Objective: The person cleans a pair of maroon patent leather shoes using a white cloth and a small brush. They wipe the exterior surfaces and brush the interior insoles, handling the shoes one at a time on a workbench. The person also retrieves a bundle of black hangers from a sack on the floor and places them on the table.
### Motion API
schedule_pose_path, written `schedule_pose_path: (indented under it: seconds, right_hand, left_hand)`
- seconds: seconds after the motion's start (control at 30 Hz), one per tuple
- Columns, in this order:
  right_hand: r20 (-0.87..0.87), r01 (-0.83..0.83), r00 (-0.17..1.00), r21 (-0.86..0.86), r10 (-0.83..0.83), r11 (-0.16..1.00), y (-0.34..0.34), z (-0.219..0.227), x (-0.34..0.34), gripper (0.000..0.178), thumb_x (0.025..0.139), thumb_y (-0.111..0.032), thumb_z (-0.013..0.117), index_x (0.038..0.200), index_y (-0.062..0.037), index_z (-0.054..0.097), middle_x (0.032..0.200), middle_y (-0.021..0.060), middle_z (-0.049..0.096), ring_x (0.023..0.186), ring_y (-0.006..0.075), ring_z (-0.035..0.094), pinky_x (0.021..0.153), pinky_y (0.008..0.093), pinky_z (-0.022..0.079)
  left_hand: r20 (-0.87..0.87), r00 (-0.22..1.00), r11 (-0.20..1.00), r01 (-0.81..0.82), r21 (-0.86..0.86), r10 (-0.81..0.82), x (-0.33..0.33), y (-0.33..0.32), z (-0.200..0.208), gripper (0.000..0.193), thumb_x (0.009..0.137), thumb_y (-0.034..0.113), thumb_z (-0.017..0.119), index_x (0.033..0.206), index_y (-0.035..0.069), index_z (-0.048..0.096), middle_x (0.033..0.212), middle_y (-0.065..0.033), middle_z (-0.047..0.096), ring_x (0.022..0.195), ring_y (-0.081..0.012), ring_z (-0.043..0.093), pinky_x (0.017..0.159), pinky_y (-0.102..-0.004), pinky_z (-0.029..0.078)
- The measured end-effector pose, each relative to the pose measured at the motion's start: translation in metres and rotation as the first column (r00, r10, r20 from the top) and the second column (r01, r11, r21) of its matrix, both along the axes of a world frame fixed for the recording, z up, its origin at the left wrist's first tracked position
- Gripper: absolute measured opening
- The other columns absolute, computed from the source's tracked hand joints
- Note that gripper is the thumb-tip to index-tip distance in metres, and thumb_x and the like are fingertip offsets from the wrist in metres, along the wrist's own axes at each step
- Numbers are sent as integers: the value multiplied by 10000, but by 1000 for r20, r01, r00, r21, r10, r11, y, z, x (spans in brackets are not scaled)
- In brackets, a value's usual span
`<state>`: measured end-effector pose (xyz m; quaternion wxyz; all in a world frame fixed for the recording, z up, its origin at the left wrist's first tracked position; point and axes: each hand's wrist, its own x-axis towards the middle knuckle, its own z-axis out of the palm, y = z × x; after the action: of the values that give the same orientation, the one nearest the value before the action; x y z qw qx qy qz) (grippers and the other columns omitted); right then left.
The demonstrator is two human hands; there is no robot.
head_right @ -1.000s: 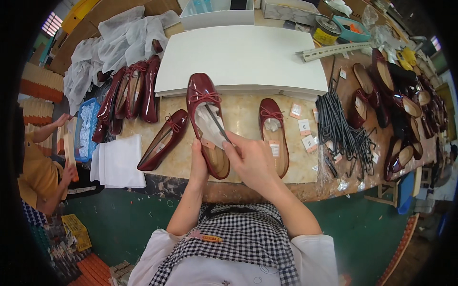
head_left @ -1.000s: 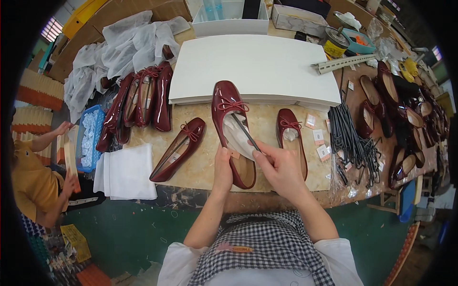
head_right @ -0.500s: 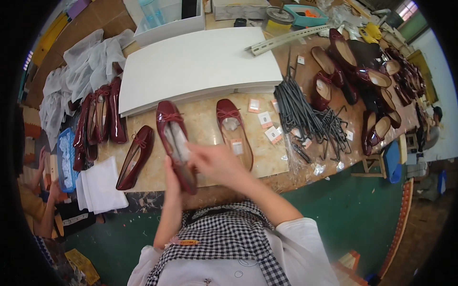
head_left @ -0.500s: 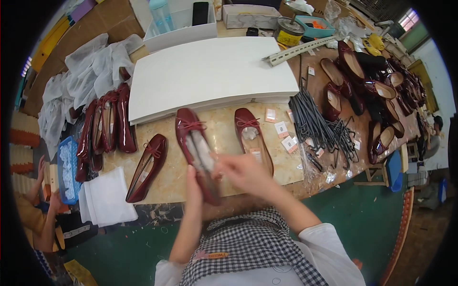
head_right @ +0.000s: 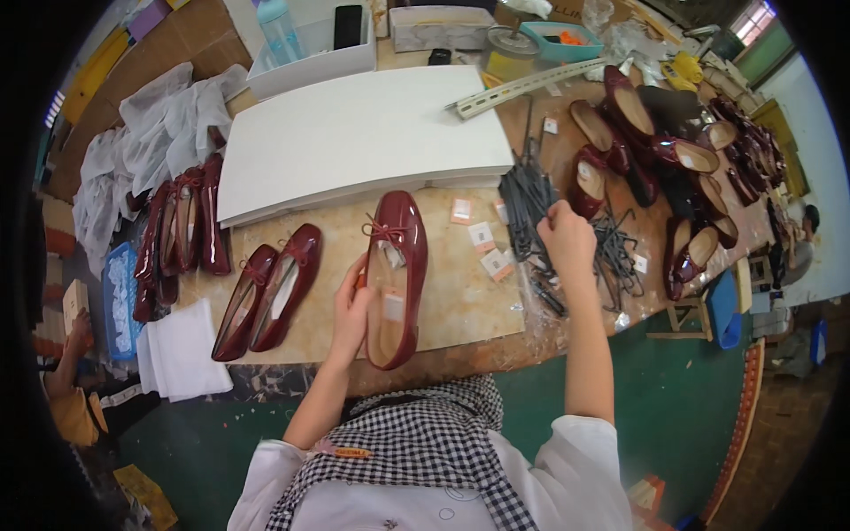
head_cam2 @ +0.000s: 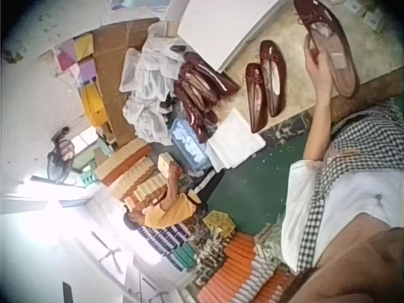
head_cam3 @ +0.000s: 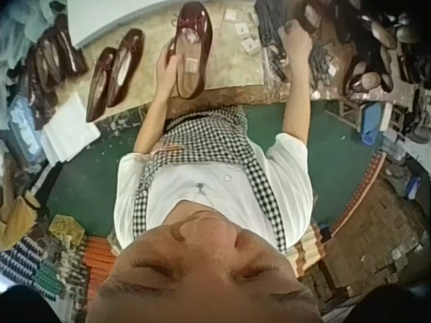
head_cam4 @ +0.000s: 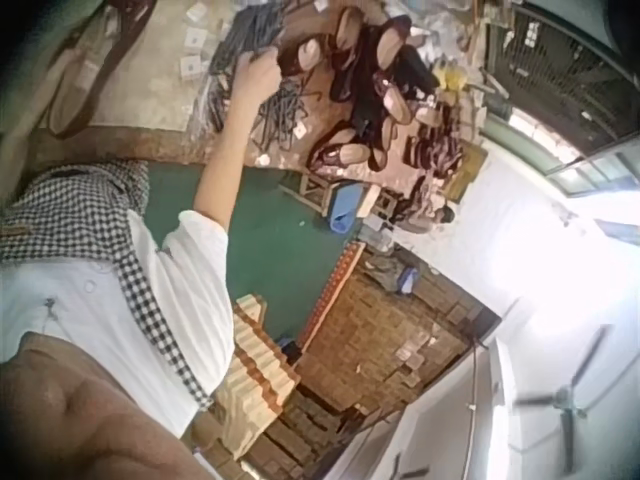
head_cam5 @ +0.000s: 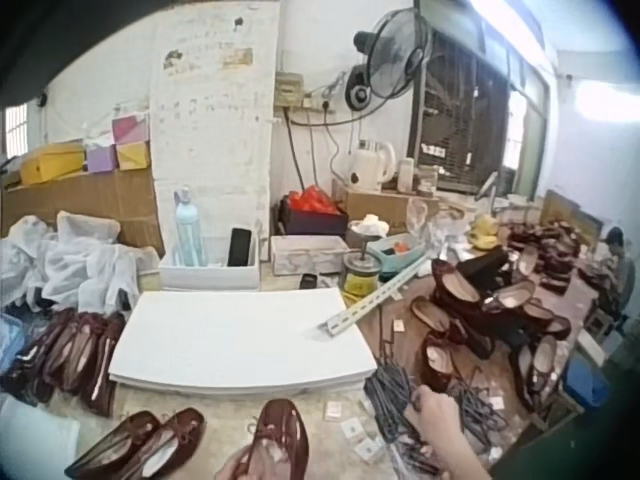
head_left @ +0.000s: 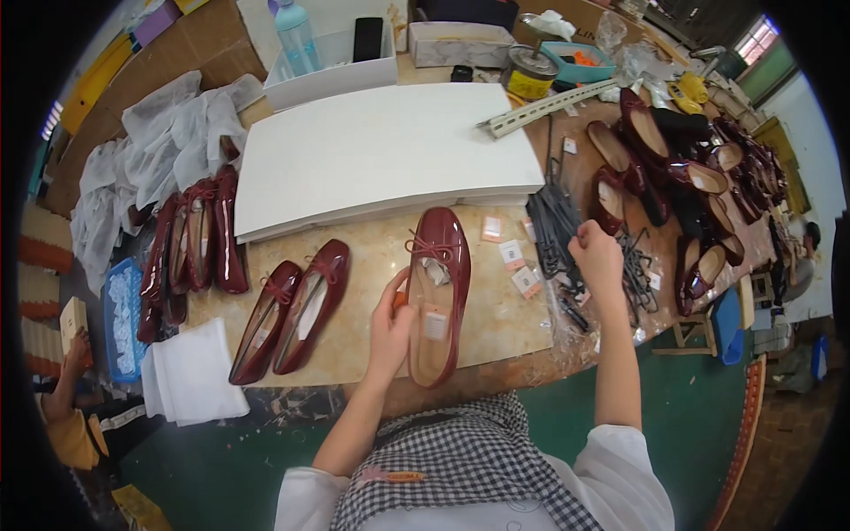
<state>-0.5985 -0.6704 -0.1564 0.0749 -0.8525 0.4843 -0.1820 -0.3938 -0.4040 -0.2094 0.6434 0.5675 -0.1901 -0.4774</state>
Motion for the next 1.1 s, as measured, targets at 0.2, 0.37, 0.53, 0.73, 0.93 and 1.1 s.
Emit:
schedule_pose_path:
  seconds: [0.2,0.37,0.53,0.73,0.93,1.1]
  right_hand:
    - [488,-277,873,457,22,845,114,47,57,221,843,-82,631,1054,-20,621,483,11,464,462,52,419,443,247,342]
    - [532,-601,790,572,304,559,189,63,82,348,869,-89,616,1215,-49,606,519,6,422,465,54,350,438,239,293]
    - [602,-597,777,614,183,517,197,57,100,296,878,-99,595,1163,-23,617,512,116,475,413,158,435,443,299,347]
    - [619,-554,707,186,342,811,211,60,124,263,868,-96,597,1097,30,629,520,131,527,417,242,524,433,343,392]
    - [444,-583,762,155,471,797,222,34,132,311,866,-140,612,1136,13,618,572,148,586,425,260,545,432,333,417]
    - [550,-609,782,573,294,548,202,57,95,401,916,-150,553,1303,-46,529,777,81,692,585,74,545,515,230,425]
  left_hand:
    - [-640,758,965,-62,-257,-122,-5,38,46,626,958,504,308,1295,0,461,1144,-213,606,930,-274,642,759,-387,554]
    - [-117,954,957,-284,-55,277,26,47,5,493,974,453,347,1129,27,541,1089,-141,629,969,-210,625,855,-334,504]
    - [97,928,931,-349,-106,359,18,42,31,515,953,481,369,1112,23,540,1015,-101,626,917,-170,612,809,-309,492]
    - [172,874,878,-406,-254,455,-4,32,19,632,948,563,316,1188,9,503,1004,-82,619,883,-156,603,775,-301,496]
    - [-29,890,875,-453,-169,455,-19,26,-22,541,972,469,356,1238,5,443,989,-92,607,867,-144,600,744,-297,501]
    - [850,505,965,-261,-15,150,35,81,63,283,811,254,655,1014,57,633,1047,-202,583,1058,-312,557,936,-455,421]
